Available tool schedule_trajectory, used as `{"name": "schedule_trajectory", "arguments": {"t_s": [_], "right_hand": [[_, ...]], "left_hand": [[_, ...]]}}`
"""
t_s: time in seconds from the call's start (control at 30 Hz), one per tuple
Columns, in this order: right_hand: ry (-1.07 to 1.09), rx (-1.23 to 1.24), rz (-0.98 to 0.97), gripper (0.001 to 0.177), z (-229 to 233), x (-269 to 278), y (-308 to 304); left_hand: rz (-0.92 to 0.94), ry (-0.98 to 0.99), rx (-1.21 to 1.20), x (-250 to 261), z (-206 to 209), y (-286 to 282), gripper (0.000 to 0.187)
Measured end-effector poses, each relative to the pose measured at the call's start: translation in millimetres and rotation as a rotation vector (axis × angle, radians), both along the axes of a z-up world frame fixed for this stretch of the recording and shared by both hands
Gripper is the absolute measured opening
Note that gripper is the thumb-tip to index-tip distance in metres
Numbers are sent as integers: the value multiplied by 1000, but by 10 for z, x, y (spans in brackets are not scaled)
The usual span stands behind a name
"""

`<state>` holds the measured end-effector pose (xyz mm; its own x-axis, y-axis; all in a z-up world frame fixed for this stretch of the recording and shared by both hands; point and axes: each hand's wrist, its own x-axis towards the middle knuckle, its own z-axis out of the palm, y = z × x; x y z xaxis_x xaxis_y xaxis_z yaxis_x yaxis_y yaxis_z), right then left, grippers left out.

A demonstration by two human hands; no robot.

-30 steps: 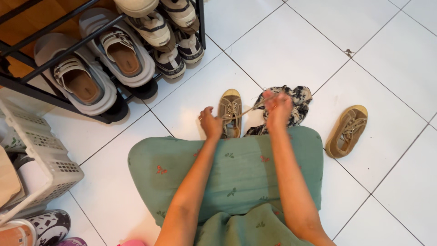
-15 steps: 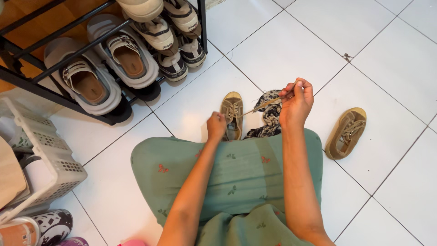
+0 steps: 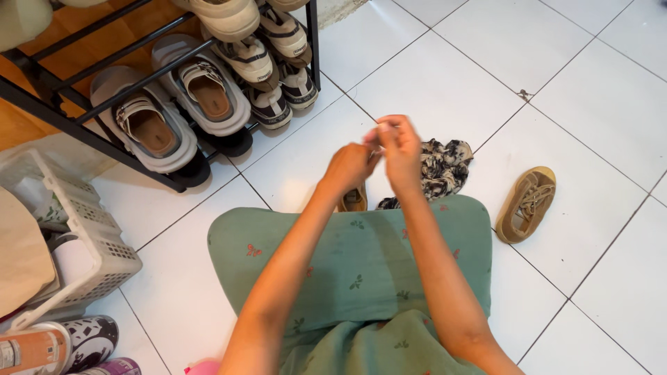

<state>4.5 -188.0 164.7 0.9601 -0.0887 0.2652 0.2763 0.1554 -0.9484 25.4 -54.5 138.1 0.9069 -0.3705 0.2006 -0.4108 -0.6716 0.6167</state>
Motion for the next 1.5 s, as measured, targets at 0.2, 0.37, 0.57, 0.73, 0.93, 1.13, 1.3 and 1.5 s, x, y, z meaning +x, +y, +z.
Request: {"name": "schedule_trajectory", "arguments": {"t_s": [0.2, 0.37, 0.57, 0.73, 0.93, 1.13, 1.3, 1.5], "right_hand": [[-144, -217, -136, 20, -182, 97, 8], [214, -629, 170, 21, -460, 89, 195], [76, -722, -191, 22, -392, -77, 446], [-22, -547, -197, 16, -142, -144, 395], [-210, -390, -135, 17, 56, -189, 293], [-35, -193, -5, 19, -28, 50, 168], [203, 194, 45, 27, -271, 340, -39], [411, 306, 179, 32, -598, 443, -96]], "left_hand": [[210, 74, 203, 274, 443, 314, 61], [192, 212, -125, 284, 664, 420, 69], [58, 625, -498, 205, 599, 399, 58], [50, 452, -442, 271, 405, 389, 57], [231, 260, -181, 426, 179, 501, 58], [64, 536, -676, 384, -25, 336, 46], [1, 374, -682, 278, -113, 268, 34], [82, 283, -755, 187, 20, 320, 23]]}}
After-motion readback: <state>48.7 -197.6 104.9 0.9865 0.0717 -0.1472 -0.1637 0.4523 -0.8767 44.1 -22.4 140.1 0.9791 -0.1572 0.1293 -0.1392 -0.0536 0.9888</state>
